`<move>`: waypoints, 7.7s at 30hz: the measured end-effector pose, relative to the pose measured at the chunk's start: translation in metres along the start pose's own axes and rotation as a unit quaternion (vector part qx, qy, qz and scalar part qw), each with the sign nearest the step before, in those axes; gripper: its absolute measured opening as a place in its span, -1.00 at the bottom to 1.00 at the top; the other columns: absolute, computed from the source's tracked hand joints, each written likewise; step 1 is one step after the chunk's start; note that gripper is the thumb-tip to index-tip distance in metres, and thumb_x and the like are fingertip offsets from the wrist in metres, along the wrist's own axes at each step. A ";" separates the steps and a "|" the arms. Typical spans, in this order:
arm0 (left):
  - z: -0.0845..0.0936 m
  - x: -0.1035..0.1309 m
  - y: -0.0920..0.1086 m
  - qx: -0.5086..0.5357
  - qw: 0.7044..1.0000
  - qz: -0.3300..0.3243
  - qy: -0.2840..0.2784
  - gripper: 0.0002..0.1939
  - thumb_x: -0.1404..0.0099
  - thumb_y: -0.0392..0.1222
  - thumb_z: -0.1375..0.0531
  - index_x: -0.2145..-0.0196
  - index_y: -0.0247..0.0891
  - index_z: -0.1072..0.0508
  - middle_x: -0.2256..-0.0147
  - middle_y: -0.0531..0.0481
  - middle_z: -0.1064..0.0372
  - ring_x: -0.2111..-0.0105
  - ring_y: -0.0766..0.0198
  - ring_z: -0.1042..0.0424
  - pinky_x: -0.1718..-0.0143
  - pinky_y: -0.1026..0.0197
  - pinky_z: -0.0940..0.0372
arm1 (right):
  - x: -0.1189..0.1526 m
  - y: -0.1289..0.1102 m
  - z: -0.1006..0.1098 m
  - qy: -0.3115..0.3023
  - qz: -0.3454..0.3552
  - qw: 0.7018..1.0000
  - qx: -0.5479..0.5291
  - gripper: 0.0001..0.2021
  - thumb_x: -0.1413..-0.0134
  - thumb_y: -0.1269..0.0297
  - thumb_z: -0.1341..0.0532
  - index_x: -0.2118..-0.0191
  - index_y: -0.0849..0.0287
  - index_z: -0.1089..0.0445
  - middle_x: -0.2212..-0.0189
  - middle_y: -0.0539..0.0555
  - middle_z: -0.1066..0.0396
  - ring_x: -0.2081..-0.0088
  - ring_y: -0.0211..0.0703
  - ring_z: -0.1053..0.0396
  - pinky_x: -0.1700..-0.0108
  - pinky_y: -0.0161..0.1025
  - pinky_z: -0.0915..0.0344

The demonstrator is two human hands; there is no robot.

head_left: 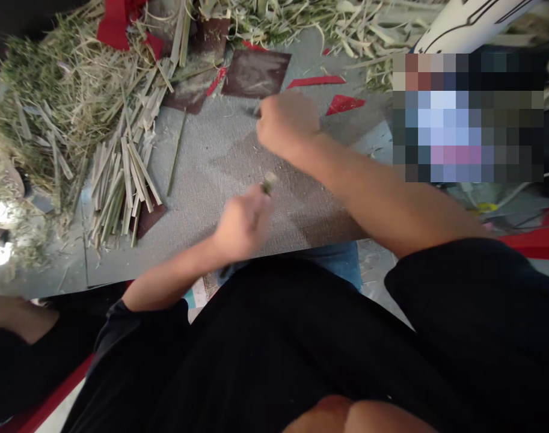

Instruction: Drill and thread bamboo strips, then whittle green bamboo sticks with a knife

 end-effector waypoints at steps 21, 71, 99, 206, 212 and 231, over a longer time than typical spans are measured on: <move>0.015 -0.027 -0.006 0.094 0.991 0.038 0.092 -0.48 -0.70 0.26 -0.14 0.35 -0.10 -0.26 0.55 0.15 -0.04 0.59 0.35 -0.06 0.55 0.19 -0.01 | 0.046 -0.028 0.002 -0.064 0.085 0.994 0.039 -0.63 -0.48 0.24 -0.19 -0.14 0.18 -0.71 -0.02 0.37 -0.74 0.01 0.32 -0.64 0.19 -0.02 -0.01; 0.107 -0.071 -0.022 0.199 0.872 -0.046 0.445 -0.87 -0.63 -0.02 -0.20 0.10 -0.07 -0.42 0.27 0.09 -0.51 0.31 0.32 -0.41 0.14 0.18 -0.35 | -0.007 0.056 -0.014 0.050 -0.055 0.724 -0.686 -0.59 -0.29 0.09 -0.53 0.31 0.00 -0.27 0.43 -0.03 -0.36 0.54 -0.23 0.03 0.49 -0.11 0.03; 0.094 -0.070 -0.006 0.259 0.893 0.003 0.367 -0.58 -0.75 0.12 -0.07 0.24 -0.07 -0.51 0.60 0.13 -0.22 0.57 0.28 -0.25 0.41 0.14 -0.16 | 0.017 0.039 0.010 -0.157 0.032 0.739 -0.655 -0.58 -0.03 0.27 -0.45 0.13 0.01 -0.19 0.25 -0.01 -0.43 0.49 -0.24 -0.26 0.53 -0.25 -0.07; 0.010 0.003 -0.038 0.011 0.995 -0.085 -0.055 -0.54 -0.68 0.35 -0.14 -0.08 -0.09 -0.23 0.26 0.11 -0.33 0.41 0.36 -0.34 0.41 0.20 -0.27 | 0.083 0.007 -0.006 -0.422 0.000 0.677 -0.603 -0.50 -0.70 0.04 -0.28 0.36 0.18 -0.33 0.59 -0.08 -0.24 0.60 -0.37 -0.24 0.51 -0.38 -0.22; 0.012 -0.004 -0.033 -0.030 0.989 -0.136 -0.048 -0.52 -0.65 0.35 -0.20 -0.05 -0.10 -0.22 0.21 0.08 -0.27 0.36 0.36 -0.31 0.34 0.18 -0.29 | 0.082 0.009 -0.003 -0.457 0.006 0.660 -0.597 -0.47 -0.69 0.03 -0.29 0.38 0.18 -0.30 0.59 -0.08 -0.22 0.61 -0.38 -0.23 0.52 -0.37 -0.15; 0.009 0.002 -0.040 -0.025 0.995 -0.097 -0.027 -0.43 -0.58 0.45 -0.23 -0.04 -0.10 -0.21 0.16 0.02 -0.30 0.27 0.26 -0.39 0.22 0.08 -0.35 | 0.082 0.007 0.002 -0.470 -0.037 0.654 -0.591 -0.49 -0.63 0.04 -0.35 0.39 0.18 -0.31 0.60 -0.07 -0.23 0.62 -0.37 -0.20 0.53 -0.37 -0.15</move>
Point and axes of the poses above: each hand's wrist, its own x-axis away from the middle knuckle, its own z-axis out of the back of the hand, y = z × x, the point moved 1 cm from there along -x, towards the middle knuckle
